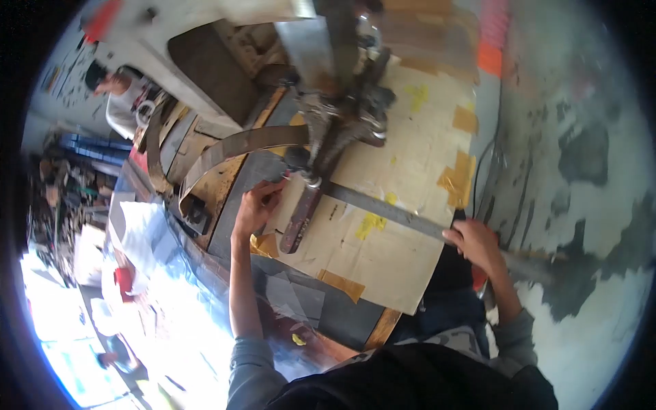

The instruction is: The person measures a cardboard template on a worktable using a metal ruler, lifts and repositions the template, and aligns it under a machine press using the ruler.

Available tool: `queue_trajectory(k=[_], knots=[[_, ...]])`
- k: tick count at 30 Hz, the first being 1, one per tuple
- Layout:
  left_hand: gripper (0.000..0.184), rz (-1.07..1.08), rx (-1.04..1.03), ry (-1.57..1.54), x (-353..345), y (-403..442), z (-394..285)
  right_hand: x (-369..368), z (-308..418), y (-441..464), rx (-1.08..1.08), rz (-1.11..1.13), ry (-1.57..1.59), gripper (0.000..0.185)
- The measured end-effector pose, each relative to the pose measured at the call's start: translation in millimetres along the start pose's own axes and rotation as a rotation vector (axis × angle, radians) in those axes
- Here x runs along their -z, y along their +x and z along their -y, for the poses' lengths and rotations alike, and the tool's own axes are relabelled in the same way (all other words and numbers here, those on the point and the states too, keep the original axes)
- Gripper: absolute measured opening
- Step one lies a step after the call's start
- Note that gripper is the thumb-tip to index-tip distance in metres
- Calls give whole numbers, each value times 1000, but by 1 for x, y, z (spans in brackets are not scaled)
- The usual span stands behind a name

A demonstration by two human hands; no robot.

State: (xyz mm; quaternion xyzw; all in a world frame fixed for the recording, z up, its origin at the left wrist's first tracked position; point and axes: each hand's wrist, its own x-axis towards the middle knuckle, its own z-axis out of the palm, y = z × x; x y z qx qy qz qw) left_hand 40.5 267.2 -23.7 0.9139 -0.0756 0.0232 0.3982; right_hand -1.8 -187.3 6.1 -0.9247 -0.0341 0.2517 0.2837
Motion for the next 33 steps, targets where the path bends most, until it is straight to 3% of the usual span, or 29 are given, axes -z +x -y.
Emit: queue_trajectory(k=[12, 24, 33], knots=[[27, -74, -28, 70, -7, -5, 8, 9, 13, 4, -21, 113, -96, 33], [43, -77, 6, 33, -2, -5, 0, 14, 15, 6, -43, 155, -100, 35], [36, -5, 49, 15, 1, -2, -5, 7, -1, 6, -5, 117, -50, 37]])
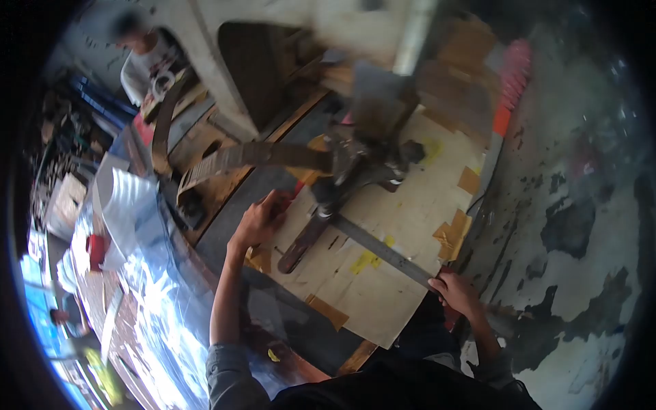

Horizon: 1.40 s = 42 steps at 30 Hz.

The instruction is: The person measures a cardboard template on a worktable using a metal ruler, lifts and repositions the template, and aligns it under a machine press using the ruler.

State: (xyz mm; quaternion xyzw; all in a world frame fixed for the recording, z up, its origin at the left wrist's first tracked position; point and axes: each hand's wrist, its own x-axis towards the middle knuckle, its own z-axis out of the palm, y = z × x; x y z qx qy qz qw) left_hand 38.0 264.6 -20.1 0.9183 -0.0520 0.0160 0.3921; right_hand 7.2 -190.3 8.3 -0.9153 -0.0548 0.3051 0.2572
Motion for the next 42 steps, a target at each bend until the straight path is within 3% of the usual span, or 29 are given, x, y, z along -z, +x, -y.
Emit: queue_trajectory(k=[8, 11, 17, 22, 24, 27, 33, 36, 39, 42], knots=[[41, 72, -11, 3, -2, 0, 3, 0, 2, -6, -11, -62, 16, 40], [46, 101, 20, 6, 4, 5, 11, -11, -11, -2, 106, -183, -115, 40], [42, 100, 137, 94, 6, 16, -4, 4, -1, -2, 48, -40, 22, 34], [39, -69, -4, 148, -6, 30, 21, 1, -7, 2, 99, -8, 26, 33], [32, -41, 84, 120, -6, 40, 10, -2, -15, 6, 118, 16, 27, 33], [31, -325, -84, 323, -26, 51, 20, 2, -13, 7, 132, 46, 56, 35], [47, -86, -227, 412, -33, 45, -2, 8, -1, 5, 118, 119, 104, 36], [53, 73, -62, 466, -25, 41, -15, 10, -1, 8, 105, 162, 92, 35], [51, -41, 11, 510, -27, 44, -11, 10, -8, 13, 89, 190, 89, 35], [45, -177, -134, 680, -22, 62, 19, 11, -9, 14, 113, 204, 94, 35]])
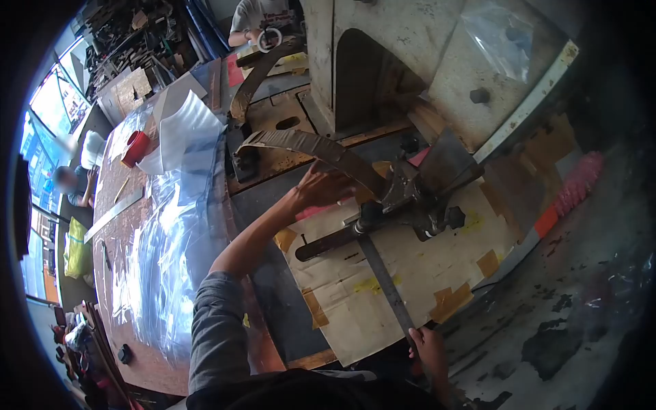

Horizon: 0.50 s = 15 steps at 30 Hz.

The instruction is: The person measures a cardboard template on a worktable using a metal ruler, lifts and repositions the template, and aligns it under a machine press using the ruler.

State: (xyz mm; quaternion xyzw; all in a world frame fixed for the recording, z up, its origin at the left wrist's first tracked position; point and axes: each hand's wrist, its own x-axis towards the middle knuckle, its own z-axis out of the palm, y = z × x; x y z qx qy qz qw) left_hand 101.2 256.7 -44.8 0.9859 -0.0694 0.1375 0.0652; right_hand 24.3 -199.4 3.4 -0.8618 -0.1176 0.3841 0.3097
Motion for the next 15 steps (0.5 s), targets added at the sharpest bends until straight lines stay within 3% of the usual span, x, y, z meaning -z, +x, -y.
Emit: queue_trajectory(k=[3, 4, 11, 12, 15], knots=[[40, 190, 203, 6, -7, 17, 26, 1, 1, -1, -9, -3, -2, 34], [27, -370, 84, -18, -10, 23, 23, 2, 2, 1, -17, -10, -1, 34], [15, -338, 311, -192, -21, 38, 12, 4, -6, 4, -4, 28, 3, 34], [12, -439, 267, -268, -26, 37, 8, 4, -8, 6, 9, 35, 5, 34], [26, -395, 291, -377, -40, 43, 11, 5, -3, 5, -6, 36, -17, 33]])
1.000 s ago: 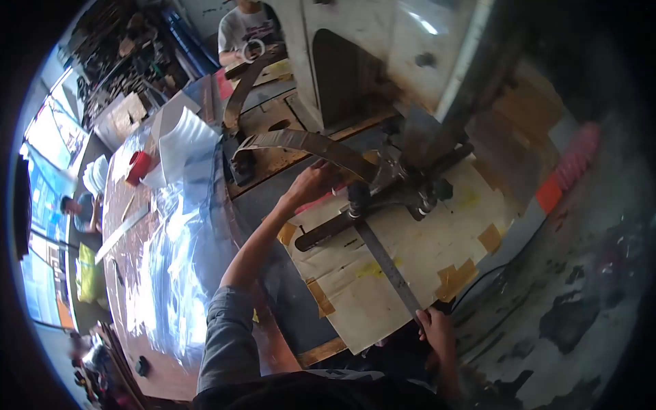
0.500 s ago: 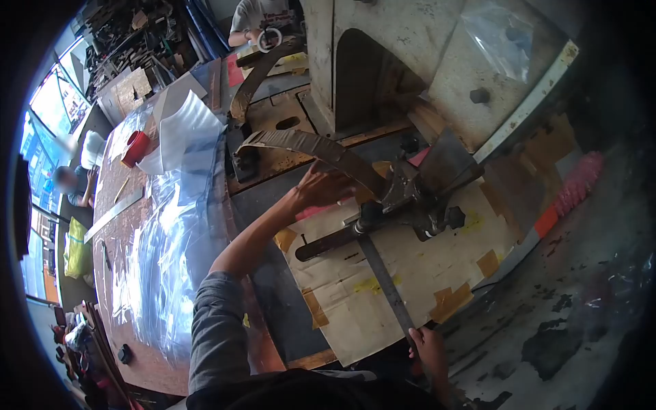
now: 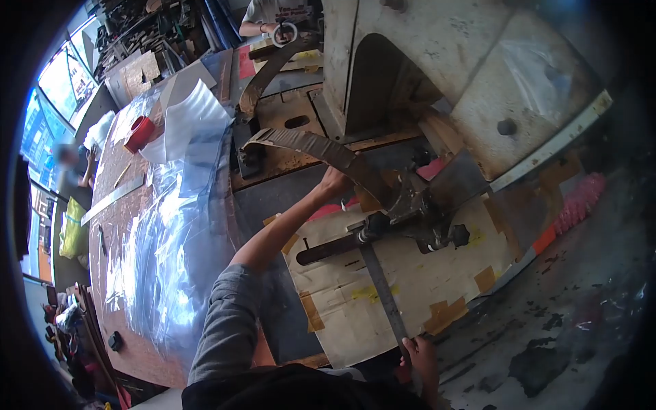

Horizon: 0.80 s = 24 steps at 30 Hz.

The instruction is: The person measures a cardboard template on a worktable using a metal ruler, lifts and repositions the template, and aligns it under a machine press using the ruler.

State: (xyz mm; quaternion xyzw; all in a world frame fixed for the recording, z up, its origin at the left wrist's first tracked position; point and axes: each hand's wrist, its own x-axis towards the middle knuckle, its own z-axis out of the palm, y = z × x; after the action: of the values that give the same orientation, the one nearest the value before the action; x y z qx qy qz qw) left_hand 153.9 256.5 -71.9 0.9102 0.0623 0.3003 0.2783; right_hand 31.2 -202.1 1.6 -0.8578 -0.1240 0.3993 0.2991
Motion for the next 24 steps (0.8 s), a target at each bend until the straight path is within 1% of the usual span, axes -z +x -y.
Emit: queue_trajectory(k=[1, 4, 7, 10, 13, 14, 16, 24], knots=[[30, 93, 64, -70, -10, 4, 11, 0, 0, 0, -18, 4, 10, 33], [29, -67, -98, 79, -16, 6, 19, 0, -1, 1, -43, 5, 28, 33], [32, -39, -82, -75, -15, 10, 27, 0, -1, 0, -27, -2, 16, 35], [33, 29, -222, -159, -20, 13, 40, 1, 3, 0, -38, -7, -12, 36], [35, 36, -342, -117, -26, 16, 45, 1, 5, -1, -47, -8, -19, 35], [33, 101, -278, -152, -23, 16, 42, 0, 5, -1, -42, -13, -24, 35], [31, 166, -222, -168, -17, 19, 36, -1, 4, -1, -38, -21, -20, 35], [25, 273, -149, -123, 1, 25, 26, -2, 1, -2, -68, -35, 25, 35]])
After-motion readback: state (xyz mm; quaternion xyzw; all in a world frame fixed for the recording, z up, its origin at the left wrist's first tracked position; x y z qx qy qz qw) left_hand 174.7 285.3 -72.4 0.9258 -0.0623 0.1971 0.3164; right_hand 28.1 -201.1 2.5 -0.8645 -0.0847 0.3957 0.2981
